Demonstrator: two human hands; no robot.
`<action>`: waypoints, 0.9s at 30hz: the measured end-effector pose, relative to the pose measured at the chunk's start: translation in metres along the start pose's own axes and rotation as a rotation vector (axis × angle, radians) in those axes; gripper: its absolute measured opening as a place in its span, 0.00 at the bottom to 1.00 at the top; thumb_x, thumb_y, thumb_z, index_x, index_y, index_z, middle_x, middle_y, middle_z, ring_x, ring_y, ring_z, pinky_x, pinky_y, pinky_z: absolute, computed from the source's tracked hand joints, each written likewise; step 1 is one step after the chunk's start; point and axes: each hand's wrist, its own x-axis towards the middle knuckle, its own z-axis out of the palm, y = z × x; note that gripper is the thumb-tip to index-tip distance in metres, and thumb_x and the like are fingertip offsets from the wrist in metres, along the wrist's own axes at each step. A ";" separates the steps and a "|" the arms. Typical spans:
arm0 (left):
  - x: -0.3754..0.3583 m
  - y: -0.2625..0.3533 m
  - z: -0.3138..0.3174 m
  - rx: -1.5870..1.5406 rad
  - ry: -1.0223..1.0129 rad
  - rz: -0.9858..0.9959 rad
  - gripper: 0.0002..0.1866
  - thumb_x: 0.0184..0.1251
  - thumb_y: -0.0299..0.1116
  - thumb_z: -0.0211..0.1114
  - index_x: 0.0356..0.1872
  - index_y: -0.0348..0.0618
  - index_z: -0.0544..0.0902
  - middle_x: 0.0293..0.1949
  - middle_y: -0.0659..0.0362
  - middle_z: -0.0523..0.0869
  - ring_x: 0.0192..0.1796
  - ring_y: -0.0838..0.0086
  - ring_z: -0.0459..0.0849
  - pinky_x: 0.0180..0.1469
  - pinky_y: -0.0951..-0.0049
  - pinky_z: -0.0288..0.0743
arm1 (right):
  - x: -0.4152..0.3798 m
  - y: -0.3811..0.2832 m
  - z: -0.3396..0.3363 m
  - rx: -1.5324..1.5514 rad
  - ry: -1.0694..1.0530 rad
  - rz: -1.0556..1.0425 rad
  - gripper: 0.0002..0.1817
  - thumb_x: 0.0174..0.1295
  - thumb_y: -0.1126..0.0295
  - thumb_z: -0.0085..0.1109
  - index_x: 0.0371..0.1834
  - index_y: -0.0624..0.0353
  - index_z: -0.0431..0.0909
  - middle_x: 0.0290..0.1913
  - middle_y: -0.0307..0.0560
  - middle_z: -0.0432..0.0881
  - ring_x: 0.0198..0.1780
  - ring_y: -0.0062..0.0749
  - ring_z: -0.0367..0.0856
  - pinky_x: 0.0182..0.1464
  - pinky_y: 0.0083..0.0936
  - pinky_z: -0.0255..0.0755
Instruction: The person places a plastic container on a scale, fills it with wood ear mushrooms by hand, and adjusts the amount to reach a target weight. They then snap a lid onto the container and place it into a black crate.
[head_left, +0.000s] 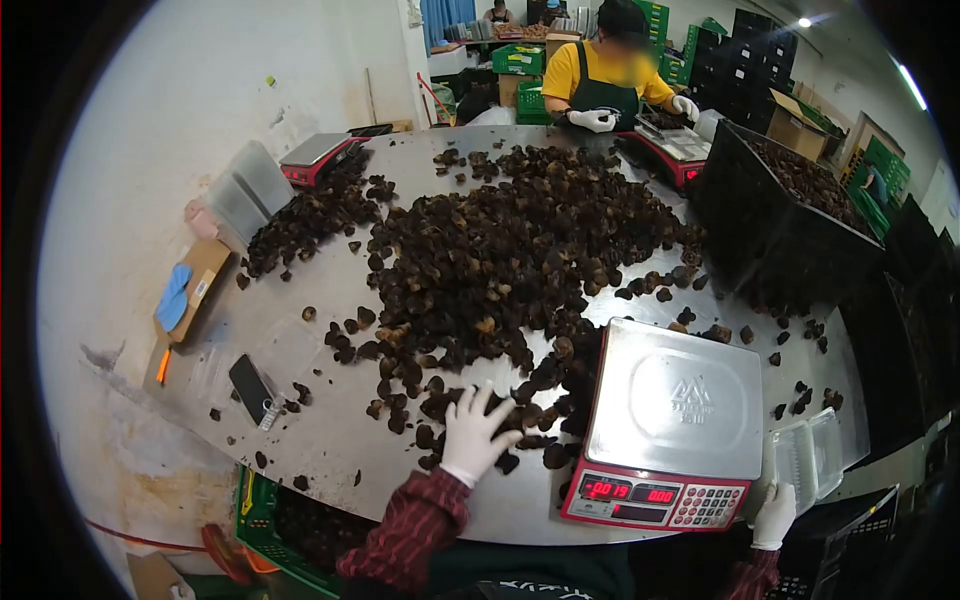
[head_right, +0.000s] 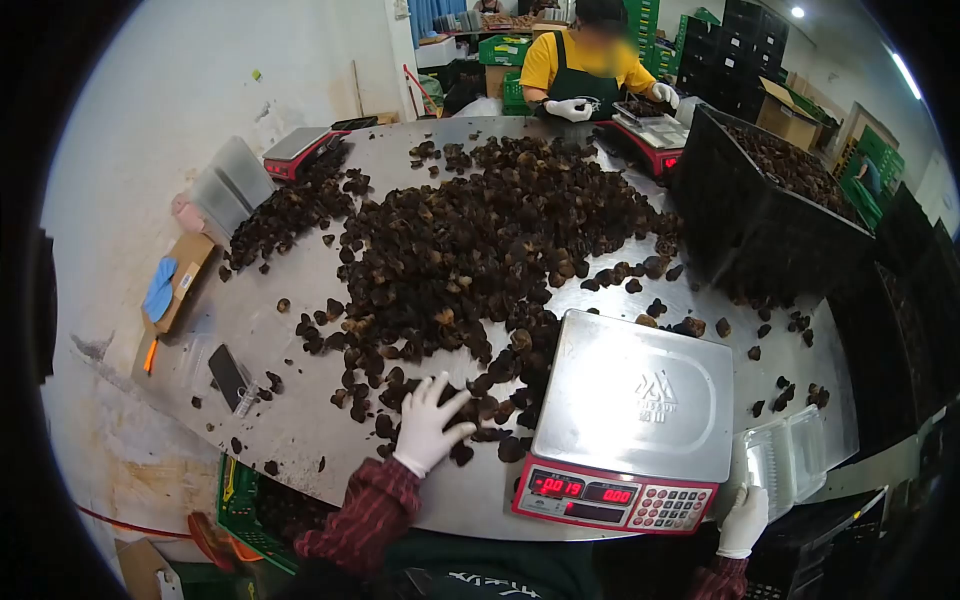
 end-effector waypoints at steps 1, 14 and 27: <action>-0.006 0.011 -0.007 0.010 -0.023 0.022 0.29 0.55 0.56 0.66 0.60 0.62 0.78 0.68 0.49 0.65 0.69 0.48 0.60 0.69 0.44 0.49 | 0.000 0.001 0.000 -0.012 -0.012 0.008 0.08 0.65 0.69 0.54 0.33 0.63 0.73 0.31 0.58 0.74 0.36 0.57 0.75 0.37 0.43 0.67; 0.133 -0.001 0.014 0.285 -0.073 0.338 0.11 0.52 0.29 0.63 0.38 0.53 0.85 0.40 0.60 0.83 0.49 0.64 0.77 0.49 0.63 0.68 | 0.013 0.030 -0.002 0.177 -0.140 -0.022 0.09 0.55 0.74 0.62 0.26 0.66 0.73 0.27 0.55 0.73 0.32 0.51 0.75 0.36 0.39 0.68; 0.067 -0.043 -0.060 -1.702 -0.160 -0.401 0.13 0.62 0.25 0.59 0.49 0.40 0.78 0.41 0.58 0.80 0.43 0.67 0.83 0.44 0.65 0.80 | 0.013 -0.096 -0.058 0.330 0.153 -0.271 0.14 0.51 0.80 0.67 0.21 0.64 0.66 0.22 0.46 0.64 0.24 0.33 0.63 0.28 0.29 0.62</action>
